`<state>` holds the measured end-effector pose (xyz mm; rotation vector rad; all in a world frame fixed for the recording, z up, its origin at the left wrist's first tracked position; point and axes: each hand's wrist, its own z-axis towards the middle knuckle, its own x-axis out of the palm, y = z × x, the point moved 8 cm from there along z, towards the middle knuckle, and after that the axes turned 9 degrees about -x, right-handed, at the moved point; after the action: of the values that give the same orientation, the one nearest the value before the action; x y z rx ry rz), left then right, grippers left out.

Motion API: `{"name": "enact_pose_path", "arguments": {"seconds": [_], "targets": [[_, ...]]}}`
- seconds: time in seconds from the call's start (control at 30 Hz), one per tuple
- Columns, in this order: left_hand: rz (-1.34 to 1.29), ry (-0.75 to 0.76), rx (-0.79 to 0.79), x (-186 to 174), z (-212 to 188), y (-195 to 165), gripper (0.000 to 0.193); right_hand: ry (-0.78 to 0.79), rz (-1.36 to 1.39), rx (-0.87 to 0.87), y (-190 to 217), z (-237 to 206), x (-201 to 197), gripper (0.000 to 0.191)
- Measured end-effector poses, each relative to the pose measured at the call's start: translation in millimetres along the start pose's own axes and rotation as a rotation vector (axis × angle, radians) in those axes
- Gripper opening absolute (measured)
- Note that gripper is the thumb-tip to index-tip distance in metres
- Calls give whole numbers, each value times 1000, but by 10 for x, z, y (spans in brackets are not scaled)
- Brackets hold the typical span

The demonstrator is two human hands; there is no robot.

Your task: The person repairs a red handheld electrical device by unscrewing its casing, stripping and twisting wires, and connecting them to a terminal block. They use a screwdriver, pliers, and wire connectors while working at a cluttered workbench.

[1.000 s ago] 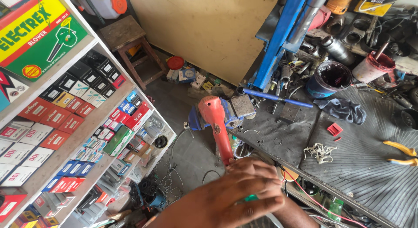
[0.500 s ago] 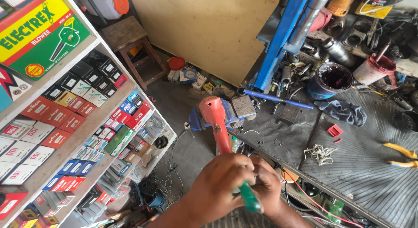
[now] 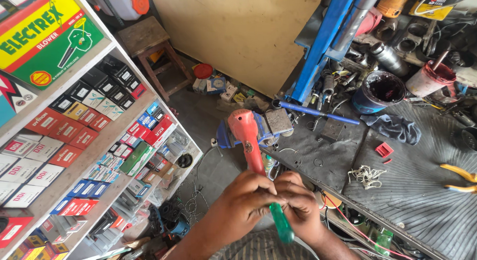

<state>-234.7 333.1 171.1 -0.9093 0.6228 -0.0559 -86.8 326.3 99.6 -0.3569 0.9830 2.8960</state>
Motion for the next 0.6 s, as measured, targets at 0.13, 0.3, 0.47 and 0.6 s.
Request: {"name": "enact_pose_path", "arguments": {"seconds": [0.13,0.3,0.47,0.6], "targets": [[-20,-97,-49,6,-6,70,30,-83,207,111,-131,-115,29,21],[-55,-152,-86,104,17,68,33,-107,149,123,-206,-170,42,21],[100,-55,12,97,17,-36,31,-20,24,5,-92,-149,33,15],[183,-59,29,23,45,-31,28,-14,2,59,-114,-172,69,18]]}}
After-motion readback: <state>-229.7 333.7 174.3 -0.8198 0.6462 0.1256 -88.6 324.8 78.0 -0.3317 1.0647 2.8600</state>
